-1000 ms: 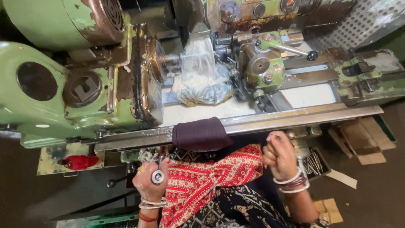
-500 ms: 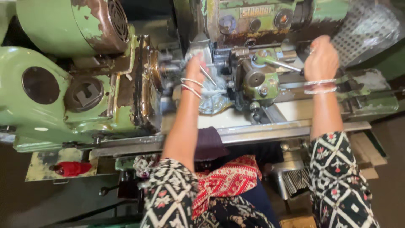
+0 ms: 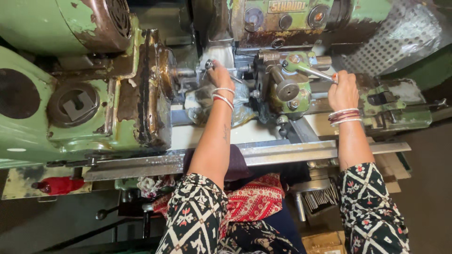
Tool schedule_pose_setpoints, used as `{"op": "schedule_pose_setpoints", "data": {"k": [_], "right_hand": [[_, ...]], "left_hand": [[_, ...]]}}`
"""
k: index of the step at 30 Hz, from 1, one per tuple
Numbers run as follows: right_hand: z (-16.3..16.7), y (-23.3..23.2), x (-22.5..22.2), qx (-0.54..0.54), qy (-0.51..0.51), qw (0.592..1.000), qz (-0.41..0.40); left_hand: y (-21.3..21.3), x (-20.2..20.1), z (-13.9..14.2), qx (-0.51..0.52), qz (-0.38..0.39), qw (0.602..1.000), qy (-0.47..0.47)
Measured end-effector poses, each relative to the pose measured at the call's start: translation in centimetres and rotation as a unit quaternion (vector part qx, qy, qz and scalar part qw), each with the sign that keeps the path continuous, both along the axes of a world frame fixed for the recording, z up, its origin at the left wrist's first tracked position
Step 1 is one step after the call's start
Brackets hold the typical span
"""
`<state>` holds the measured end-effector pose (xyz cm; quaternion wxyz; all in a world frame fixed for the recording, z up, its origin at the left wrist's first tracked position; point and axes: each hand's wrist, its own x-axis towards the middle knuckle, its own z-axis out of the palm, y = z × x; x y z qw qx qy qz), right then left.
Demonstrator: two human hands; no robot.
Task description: The person operates a metal turning machine, repeatedly picking up metal rods from a green bin, inserting them into the machine, and using a lever to process them. After processing, the rods are placed back into the bin. The person's bare feet are visible throughout.
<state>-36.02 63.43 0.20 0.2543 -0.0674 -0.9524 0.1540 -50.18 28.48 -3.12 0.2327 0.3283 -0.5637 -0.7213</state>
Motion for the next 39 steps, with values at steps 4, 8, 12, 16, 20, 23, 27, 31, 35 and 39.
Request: {"op": "schedule_pose_setpoints", "data": {"k": [4, 8, 12, 16, 20, 23, 27, 31, 35, 39], "right_hand": [[-0.2, -0.1, 0.1, -0.009, 0.010, 1.000, 0.003], [-0.5, 0.2, -0.1, -0.002, 0.008, 1.000, 0.006], [-0.6, 0.3, -0.2, -0.002, 0.013, 1.000, 0.007], [-0.5, 0.2, -0.1, -0.005, 0.016, 1.000, 0.011], [-0.3, 0.1, 0.1, -0.006, 0.013, 1.000, 0.013], [-0.1, -0.1, 0.2, -0.008, 0.014, 1.000, 0.015], [0.2, -0.5, 0.2, -0.005, 0.028, 0.999, 0.022], [0.4, -0.6, 0.3, 0.000, 0.014, 1.000, 0.027], [0.6, -0.7, 0.4, -0.003, 0.018, 0.999, 0.038], [0.6, -0.8, 0.4, -0.002, 0.019, 0.999, 0.035]], "left_hand": [[-0.1, -0.3, -0.6, 0.005, -0.001, 0.999, -0.050], [-0.2, -0.4, -1.1, 0.026, 0.005, 1.000, -0.001], [-0.2, -0.4, -1.1, 0.036, 0.003, 0.999, -0.029], [-0.2, -0.1, -1.0, 0.027, -0.001, 0.999, -0.027], [-0.2, 0.1, -0.8, 0.010, -0.005, 0.999, -0.047], [-0.2, 0.1, -0.7, 0.038, 0.000, 0.998, -0.043], [-0.3, 0.1, -0.6, 0.003, -0.003, 0.998, -0.063], [-0.6, 0.4, -0.2, -0.008, -0.009, 0.999, -0.049], [-0.6, 0.6, 0.1, 0.022, -0.006, 0.999, -0.035], [-0.6, 0.8, 0.2, 0.034, -0.005, 0.999, -0.029]]}}
